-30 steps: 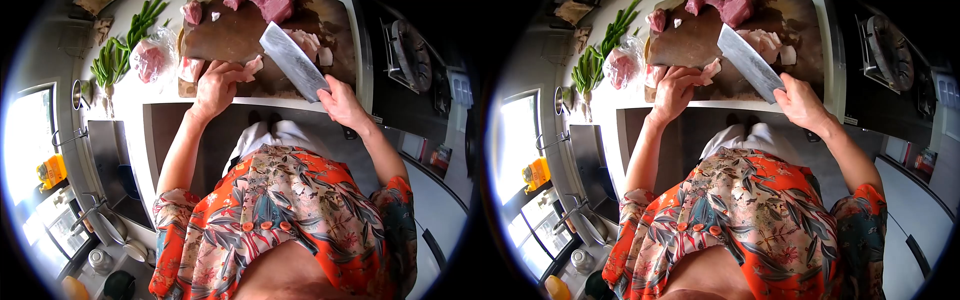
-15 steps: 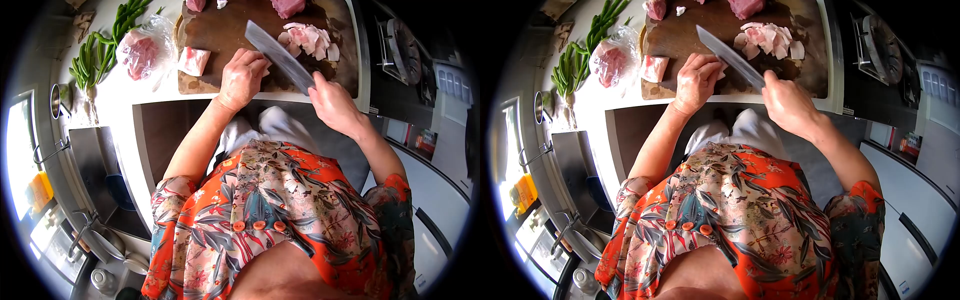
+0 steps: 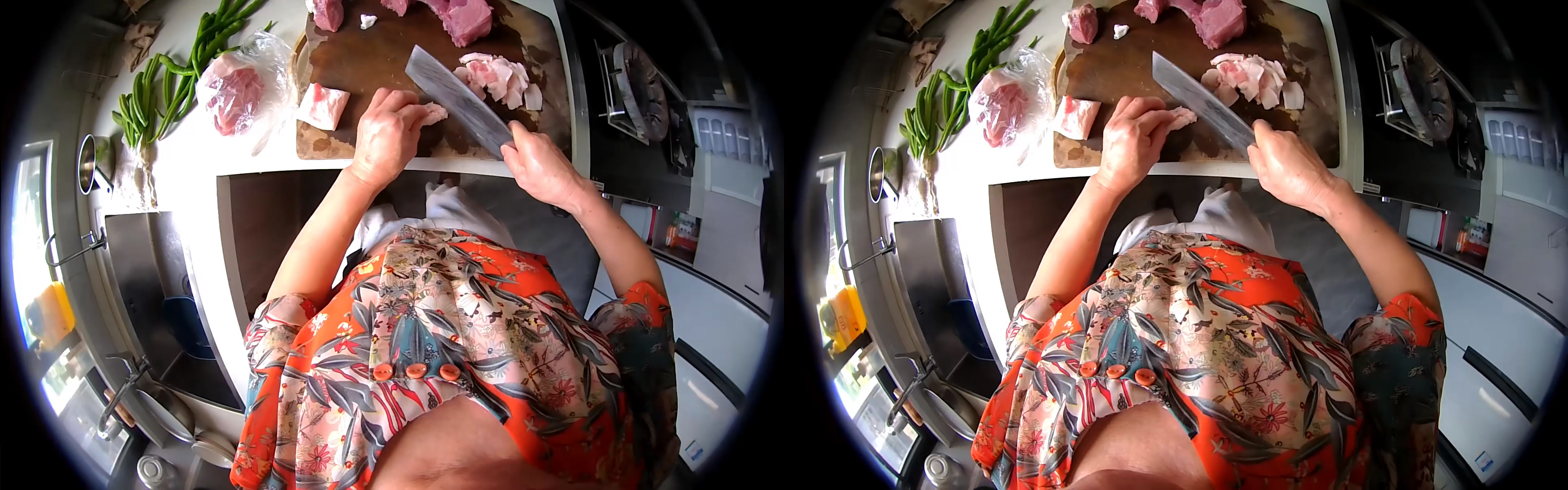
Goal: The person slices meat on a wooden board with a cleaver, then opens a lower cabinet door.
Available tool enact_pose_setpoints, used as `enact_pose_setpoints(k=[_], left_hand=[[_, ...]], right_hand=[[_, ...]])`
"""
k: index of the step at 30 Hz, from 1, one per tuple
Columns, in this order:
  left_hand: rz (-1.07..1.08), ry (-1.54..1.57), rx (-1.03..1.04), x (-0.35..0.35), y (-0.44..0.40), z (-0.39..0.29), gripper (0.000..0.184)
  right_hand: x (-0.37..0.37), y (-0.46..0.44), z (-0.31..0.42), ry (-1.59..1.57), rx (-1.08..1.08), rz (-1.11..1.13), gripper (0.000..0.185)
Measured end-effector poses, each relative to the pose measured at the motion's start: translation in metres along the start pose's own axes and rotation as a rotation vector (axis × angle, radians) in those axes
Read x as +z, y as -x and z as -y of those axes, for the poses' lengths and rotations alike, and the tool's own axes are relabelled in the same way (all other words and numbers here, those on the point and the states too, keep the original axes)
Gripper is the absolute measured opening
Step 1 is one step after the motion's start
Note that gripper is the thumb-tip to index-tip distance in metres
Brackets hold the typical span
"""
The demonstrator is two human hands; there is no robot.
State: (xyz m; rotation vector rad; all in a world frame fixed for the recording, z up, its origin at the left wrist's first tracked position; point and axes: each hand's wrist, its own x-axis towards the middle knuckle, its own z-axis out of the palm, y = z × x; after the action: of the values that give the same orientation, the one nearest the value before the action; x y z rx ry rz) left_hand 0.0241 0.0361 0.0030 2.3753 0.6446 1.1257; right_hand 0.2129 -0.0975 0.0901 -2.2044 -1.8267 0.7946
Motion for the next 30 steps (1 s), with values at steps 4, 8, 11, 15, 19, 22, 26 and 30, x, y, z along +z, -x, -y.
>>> enact_pose_setpoints(k=[4,8,11,15,19,22,26,30], left_hand=[[0.058,0.014,0.050,0.010,-0.003,-0.009,0.013],[0.079,0.012,0.093,0.024,0.008,-0.009,0.015],[0.107,0.019,0.102,0.020,0.007,-0.011,0.016],[0.137,0.022,0.115,0.020,0.012,-0.011,0.019],[0.116,-0.011,0.055,-0.002,0.019,-0.021,0.031],[0.018,-0.055,-0.015,-0.024,0.027,-0.019,0.026],[-0.077,-0.082,-0.030,-0.021,0.027,-0.011,0.017],[-0.016,-0.040,0.038,0.003,0.015,-0.008,0.014]], right_hand=[[0.004,0.001,0.000,-0.055,-0.011,-0.011,0.019],[0.009,-0.008,-0.001,-0.037,-0.091,-0.065,0.020],[0.010,-0.037,0.012,0.002,-0.163,-0.097,0.021],[0.005,-0.036,0.006,-0.004,-0.113,-0.076,0.021],[-0.003,-0.003,-0.007,-0.069,-0.005,-0.037,0.020],[-0.004,0.012,-0.001,-0.116,0.002,-0.065,0.018],[0.004,0.009,0.009,-0.147,-0.070,-0.067,0.018],[0.015,0.004,0.008,-0.083,-0.075,-0.014,0.018]])
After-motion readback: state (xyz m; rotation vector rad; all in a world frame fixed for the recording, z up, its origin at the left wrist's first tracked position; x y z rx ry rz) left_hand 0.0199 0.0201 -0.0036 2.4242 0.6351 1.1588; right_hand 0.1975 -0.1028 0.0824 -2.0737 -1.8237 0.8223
